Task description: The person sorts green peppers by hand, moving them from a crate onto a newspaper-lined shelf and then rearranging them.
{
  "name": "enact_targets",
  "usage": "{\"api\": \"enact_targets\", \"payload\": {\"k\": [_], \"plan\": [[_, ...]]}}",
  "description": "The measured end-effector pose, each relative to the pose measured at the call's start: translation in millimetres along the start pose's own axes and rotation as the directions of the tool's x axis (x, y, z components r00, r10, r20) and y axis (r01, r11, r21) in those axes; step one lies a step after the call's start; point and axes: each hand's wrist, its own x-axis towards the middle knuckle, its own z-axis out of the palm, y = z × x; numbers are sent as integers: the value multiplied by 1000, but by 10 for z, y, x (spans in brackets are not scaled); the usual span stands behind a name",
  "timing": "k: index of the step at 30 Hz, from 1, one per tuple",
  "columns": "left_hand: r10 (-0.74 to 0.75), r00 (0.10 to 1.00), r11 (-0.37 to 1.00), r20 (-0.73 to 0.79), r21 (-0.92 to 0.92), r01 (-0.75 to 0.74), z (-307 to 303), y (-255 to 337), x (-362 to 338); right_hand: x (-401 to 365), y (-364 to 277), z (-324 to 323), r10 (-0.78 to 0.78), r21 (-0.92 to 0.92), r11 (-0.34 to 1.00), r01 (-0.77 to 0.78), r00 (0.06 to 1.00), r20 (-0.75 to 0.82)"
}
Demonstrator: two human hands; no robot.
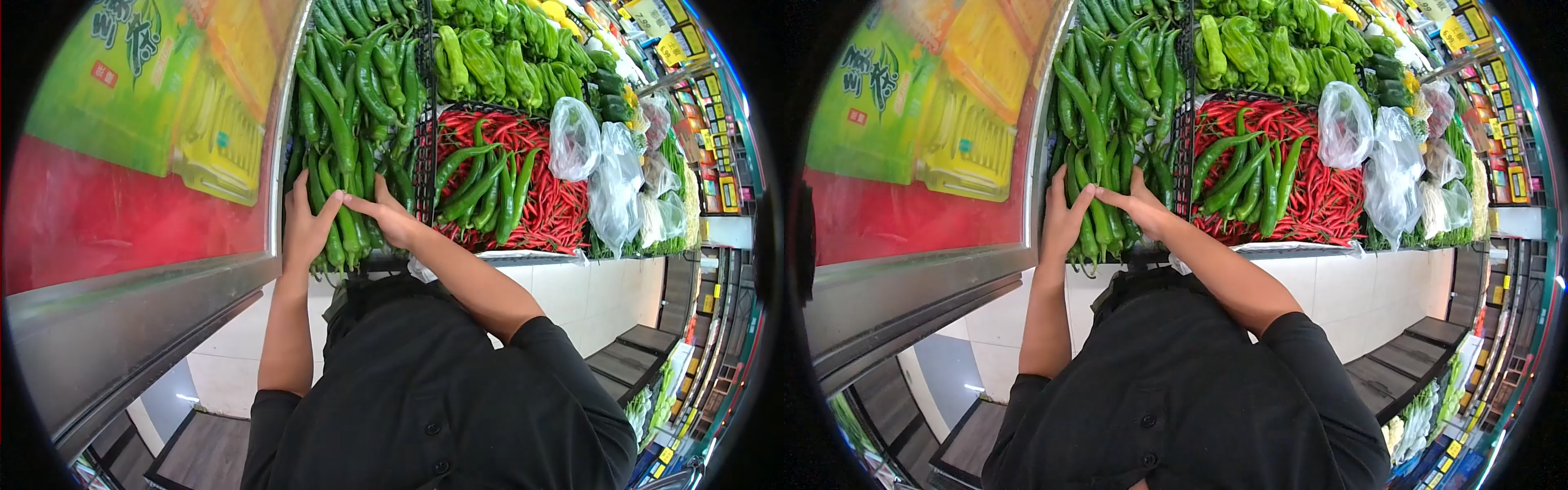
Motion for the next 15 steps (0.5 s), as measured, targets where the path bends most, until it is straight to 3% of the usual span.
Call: {"api": "enact_targets", "payload": {"k": [2, 8, 9, 15], "plan": [[0, 998, 989, 57, -150, 8, -25, 43, 26, -5, -12, -10, -11, -29, 1000, 11, 1000, -11], [-9, 995, 965, 96, -260, 34, 28, 92, -302, -383, -104, 29, -30, 96, 995, 28, 999, 21], [-11, 992, 932, 130, -358, 57, 28, 107, -331, -402, -67, 33, -14, 103, 995, 13, 1000, 7], [-70, 983, 849, 169, -508, 148, 42, 87, -386, -391, -96, 47, 58, 107, 993, -57, 998, -4]]}}
